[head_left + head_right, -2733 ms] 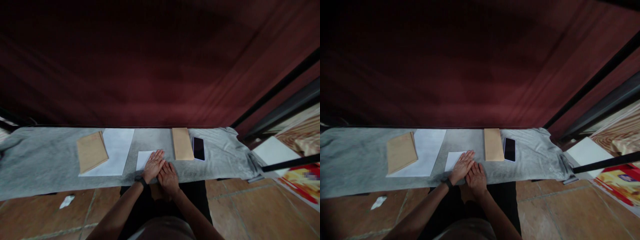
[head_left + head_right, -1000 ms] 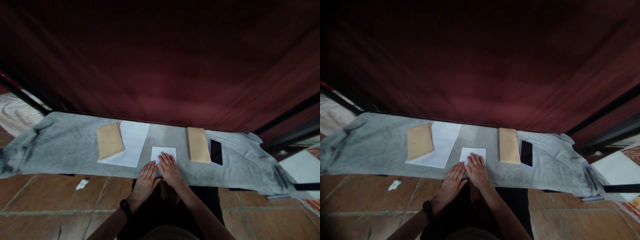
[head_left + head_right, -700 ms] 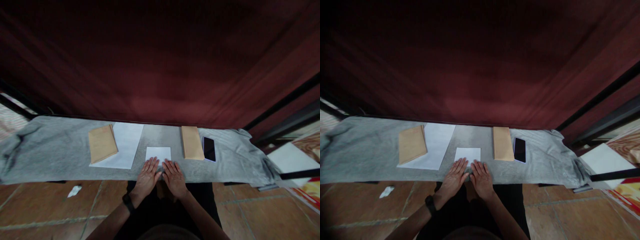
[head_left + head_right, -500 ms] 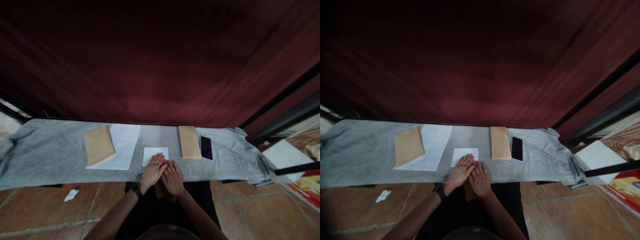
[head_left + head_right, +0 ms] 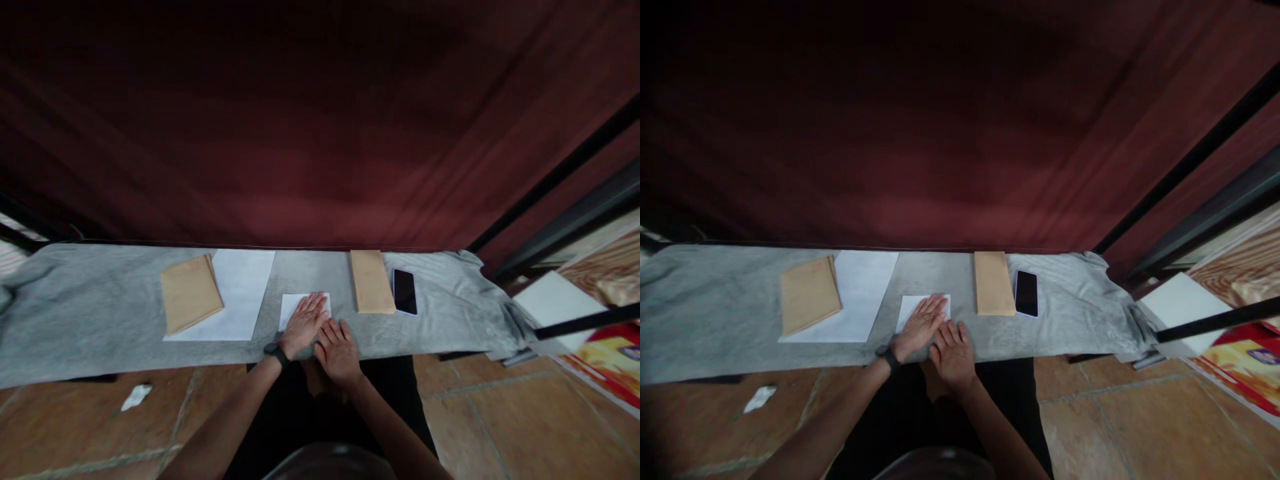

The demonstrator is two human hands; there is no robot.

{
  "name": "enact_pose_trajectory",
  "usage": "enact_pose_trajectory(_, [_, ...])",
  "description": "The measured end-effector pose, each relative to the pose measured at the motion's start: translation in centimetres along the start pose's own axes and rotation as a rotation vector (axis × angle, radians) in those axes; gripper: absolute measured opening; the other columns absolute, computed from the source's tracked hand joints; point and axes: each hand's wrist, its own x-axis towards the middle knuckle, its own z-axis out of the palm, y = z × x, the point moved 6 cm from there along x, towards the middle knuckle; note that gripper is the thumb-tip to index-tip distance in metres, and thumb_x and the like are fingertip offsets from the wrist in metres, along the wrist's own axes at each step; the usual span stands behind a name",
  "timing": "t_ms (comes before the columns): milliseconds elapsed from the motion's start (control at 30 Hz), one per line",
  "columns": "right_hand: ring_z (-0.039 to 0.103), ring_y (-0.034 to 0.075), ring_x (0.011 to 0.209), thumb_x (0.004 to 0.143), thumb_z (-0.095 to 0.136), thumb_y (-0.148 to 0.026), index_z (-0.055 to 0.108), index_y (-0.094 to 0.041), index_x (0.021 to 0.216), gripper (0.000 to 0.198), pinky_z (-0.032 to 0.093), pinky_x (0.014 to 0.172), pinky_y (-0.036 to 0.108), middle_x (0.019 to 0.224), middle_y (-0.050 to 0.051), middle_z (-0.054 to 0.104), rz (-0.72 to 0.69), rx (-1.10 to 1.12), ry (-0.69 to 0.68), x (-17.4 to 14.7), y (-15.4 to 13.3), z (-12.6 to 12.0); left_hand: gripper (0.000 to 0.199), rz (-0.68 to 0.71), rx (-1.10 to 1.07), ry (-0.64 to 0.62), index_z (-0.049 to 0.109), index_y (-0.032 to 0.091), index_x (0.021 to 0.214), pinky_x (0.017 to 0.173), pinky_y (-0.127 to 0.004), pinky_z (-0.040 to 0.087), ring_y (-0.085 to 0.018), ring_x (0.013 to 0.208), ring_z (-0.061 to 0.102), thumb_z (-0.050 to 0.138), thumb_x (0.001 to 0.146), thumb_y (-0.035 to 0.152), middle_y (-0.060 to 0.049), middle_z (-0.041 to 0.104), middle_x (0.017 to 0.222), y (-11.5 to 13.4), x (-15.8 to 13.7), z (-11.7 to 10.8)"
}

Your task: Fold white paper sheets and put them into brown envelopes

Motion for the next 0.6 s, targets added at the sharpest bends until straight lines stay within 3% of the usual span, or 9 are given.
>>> enact_pose_trajectory(167, [0.041,0.021,0.142,0.102,0.046,-0.041,0.051,-0.027,0.142,0.043,0.019,0.122,0.046,0.15,0.003,0.051,-0.013,0.02,0.009,-0.2,-0.1,-0.1,0.054,0.059,0.074,0.056,0.038,0.026,0.152,0.123,-0.046,0.024,-0.021,0.149,0.029,0.034,0.102,0.047,-0.005,0.037,0.16,-0.6,-4.7,-0.9])
enact_pose_trajectory(300, [0.042,0.022,0.141,0.103,0.044,-0.042,0.045,-0.026,0.147,0.047,0.02,0.121,0.046,0.153,0.003,0.047,-0.013,0.044,0.005,-0.1,-0.1,-0.5,0.051,0.007,0.092,0.112,0.043,0.02,0.148,0.118,-0.043,0.035,-0.021,0.144,0.04,0.036,0.102,0.041,-0.01,0.046,0.154,-2.1,-7.5,-1.8])
enact_pose_trajectory(400, [0.047,0.022,0.137,0.102,0.046,-0.04,0.047,-0.026,0.146,0.046,0.024,0.119,0.045,0.151,0.004,0.05,-0.003,0.048,-0.016,0.2,0.3,-0.9,0.047,0.005,0.097,0.092,0.05,0.016,0.142,0.113,-0.04,0.043,-0.021,0.138,0.048,0.036,0.102,0.035,-0.013,0.054,0.147,-3.1,-7.7,-2.3])
enact_pose_trajectory(600, [0.056,0.024,0.125,0.1,0.05,-0.034,0.054,-0.025,0.14,0.041,0.038,0.108,0.043,0.147,0.003,0.054,0.017,0.033,-0.08,2.0,1.5,-0.9,0.045,0.026,0.215,-0.126,0.057,0.014,0.132,0.11,-0.04,0.045,-0.022,0.132,0.055,0.038,0.092,0.011,-0.015,0.059,0.141,-3.4,-6.2,-1.6])
